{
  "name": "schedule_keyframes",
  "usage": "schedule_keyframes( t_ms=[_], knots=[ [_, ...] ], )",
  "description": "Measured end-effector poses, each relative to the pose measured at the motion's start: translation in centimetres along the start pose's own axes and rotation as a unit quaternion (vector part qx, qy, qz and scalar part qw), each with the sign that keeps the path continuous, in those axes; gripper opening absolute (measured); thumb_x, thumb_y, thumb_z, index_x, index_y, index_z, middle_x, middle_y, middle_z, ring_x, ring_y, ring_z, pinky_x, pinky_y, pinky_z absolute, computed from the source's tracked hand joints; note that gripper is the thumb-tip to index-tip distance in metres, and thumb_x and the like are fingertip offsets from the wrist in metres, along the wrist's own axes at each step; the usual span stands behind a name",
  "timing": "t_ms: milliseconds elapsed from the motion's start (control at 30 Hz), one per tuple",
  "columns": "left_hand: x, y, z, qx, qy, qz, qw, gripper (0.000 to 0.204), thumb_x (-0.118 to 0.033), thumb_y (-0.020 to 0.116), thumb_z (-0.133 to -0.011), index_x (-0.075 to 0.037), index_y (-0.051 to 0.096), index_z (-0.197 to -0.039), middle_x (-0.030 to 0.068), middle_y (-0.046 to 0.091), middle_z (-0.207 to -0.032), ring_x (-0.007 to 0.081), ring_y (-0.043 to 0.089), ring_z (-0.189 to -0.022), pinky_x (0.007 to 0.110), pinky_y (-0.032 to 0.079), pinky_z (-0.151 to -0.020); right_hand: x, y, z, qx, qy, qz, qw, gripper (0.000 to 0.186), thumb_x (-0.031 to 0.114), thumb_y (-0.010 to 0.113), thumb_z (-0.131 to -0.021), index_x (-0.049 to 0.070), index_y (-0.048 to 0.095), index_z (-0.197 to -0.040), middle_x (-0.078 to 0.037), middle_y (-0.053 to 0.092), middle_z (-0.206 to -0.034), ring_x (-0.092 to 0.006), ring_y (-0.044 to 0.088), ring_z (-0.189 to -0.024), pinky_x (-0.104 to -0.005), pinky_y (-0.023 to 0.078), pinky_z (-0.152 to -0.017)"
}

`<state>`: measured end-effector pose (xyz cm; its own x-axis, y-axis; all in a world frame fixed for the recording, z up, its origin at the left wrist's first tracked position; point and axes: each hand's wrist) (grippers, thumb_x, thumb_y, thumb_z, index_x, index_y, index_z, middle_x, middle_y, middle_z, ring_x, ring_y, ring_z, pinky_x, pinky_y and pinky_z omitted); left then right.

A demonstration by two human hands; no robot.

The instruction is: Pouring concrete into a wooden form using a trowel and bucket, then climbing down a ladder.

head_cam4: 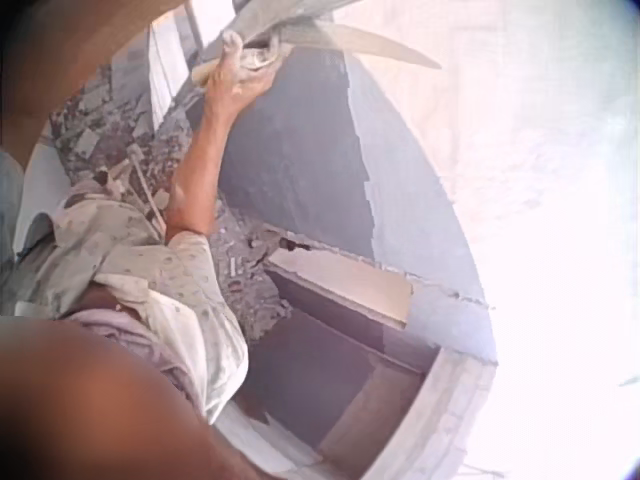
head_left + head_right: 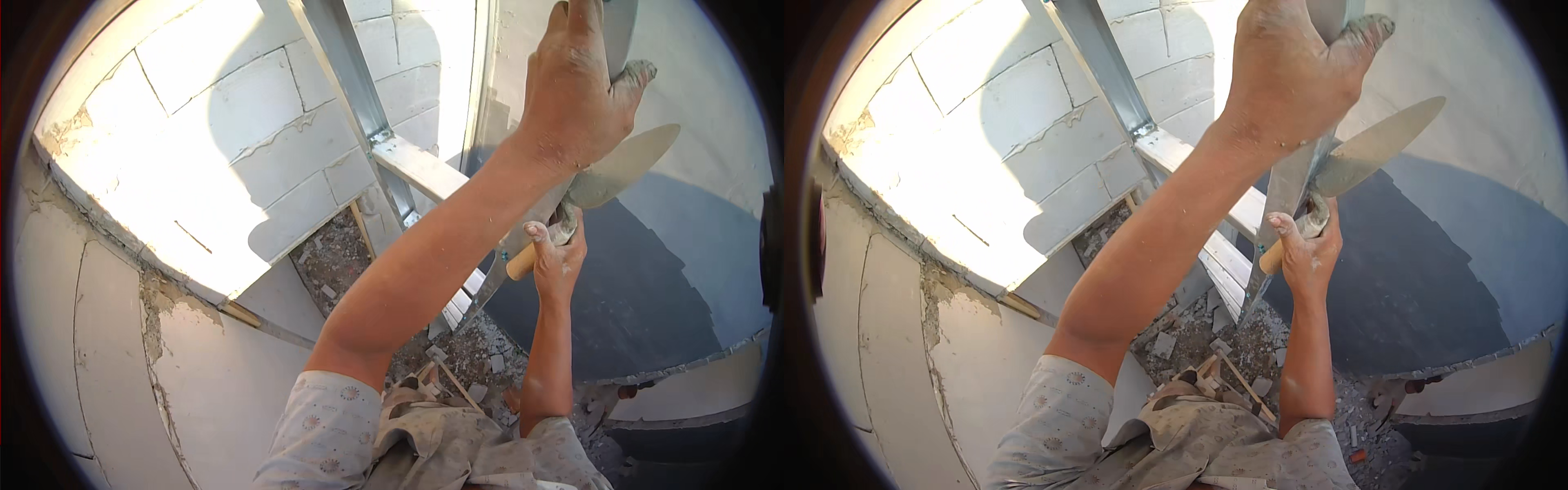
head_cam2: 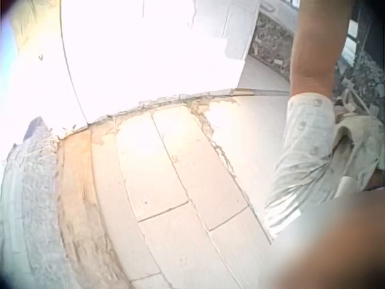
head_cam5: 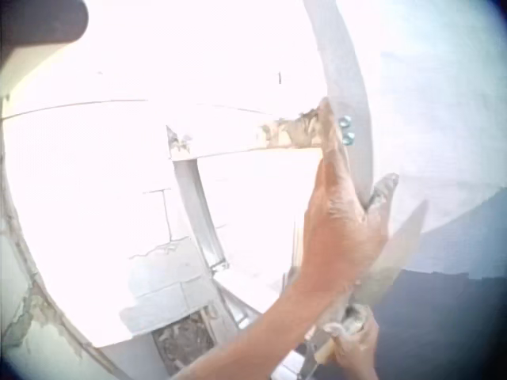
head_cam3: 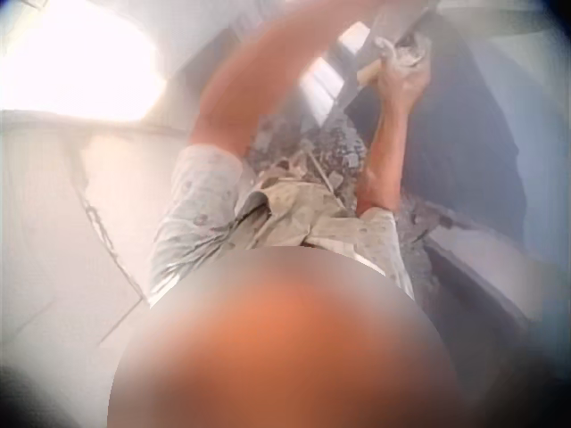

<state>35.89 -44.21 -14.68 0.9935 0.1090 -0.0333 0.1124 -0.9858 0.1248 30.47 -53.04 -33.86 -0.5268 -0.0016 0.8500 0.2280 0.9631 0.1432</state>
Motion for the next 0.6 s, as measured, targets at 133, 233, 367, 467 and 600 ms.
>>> schedule_keyframes(
  t_ms=[133,233,367,467,600],
  knots=[
    [-1.2,2.0,2.5,-0.003,-0.033,0.006,0.999,0.089,-0.018,0.074,-0.079,-0.011,0.024,-0.152,0.0218,0.044,-0.142,0.0338,0.055,-0.12,0.037,0.051,-0.092,1.5,-2.2,-1.1,-0.011,0.012,0.036,0.999,0.055,0.01,0.084,-0.072,-0.002,0.056,-0.118,-0.007,0.065,-0.104,-0.0145,0.061,-0.092,-0.0288,0.049,-0.083],
    [-3.1,0.2,6.9,0.113,-0.121,-0.039,0.985,0.092,-0.021,0.07,-0.084,-0.006,0.01,-0.152,0.022,0.029,-0.144,0.0349,0.041,-0.126,0.044,0.04,-0.102,1.7,-5.1,-2.3,-0.02,0.01,0.062,0.998,0.051,0.008,0.083,-0.072,-0.004,0.057,-0.114,-0.008,0.066,-0.101,-0.015,0.062,-0.09,-0.0295,0.05,-0.082],
    [0.7,-9.2,23.2,-0.255,-0.53,0.087,0.804,0.091,-0.048,0.066,-0.087,-0.006,0.014,-0.148,0.0163,0.033,-0.125,0.0286,0.036,-0.13,0.041,0.039,-0.099,1.8,-7.8,-1.0,-0.038,0.02,0.07,0.997,0.054,0.014,0.086,-0.067,-0.004,0.058,-0.11,-0.008,0.066,-0.096,-0.0148,0.064,-0.086,-0.0302,0.051,-0.08],
    [7.2,-13.8,30.6,-0.304,-0.739,0.258,0.543,0.095,-0.077,0.056,-0.077,-0.013,0.029,-0.142,0.0197,0.042,-0.126,0.0334,0.052,-0.114,0.048,0.047,-0.092,0.4,-7.7,-0.2,-0.03,0.038,0.076,0.996,0.053,0.018,0.087,-0.066,-0.003,0.059,-0.106,-0.006,0.066,-0.092,-0.0143,0.065,-0.083,-0.03,0.051,-0.08],
    [8.4,-12.3,27.0,-0.395,-0.543,0.493,0.553,0.09,-0.083,0.048,-0.075,-0.002,0.05,-0.114,0.021,0.056,-0.109,0.0391,0.058,-0.101,0.065,0.043,-0.094,2.1,-7.0,3.0,-0.024,0.044,0.137,0.989,0.056,0.022,0.089,-0.066,-0.003,0.058,-0.106,-0.006,0.066,-0.092,-0.0141,0.064,-0.083,-0.0293,0.051,-0.079]
  ],
)
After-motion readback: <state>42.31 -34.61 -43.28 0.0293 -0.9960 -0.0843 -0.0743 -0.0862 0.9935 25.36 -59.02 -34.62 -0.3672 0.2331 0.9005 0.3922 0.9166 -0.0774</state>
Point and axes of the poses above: each hand's wrist, its own z-axis away from the middle knuckle, its own y-axis out of the palm, x = y × z
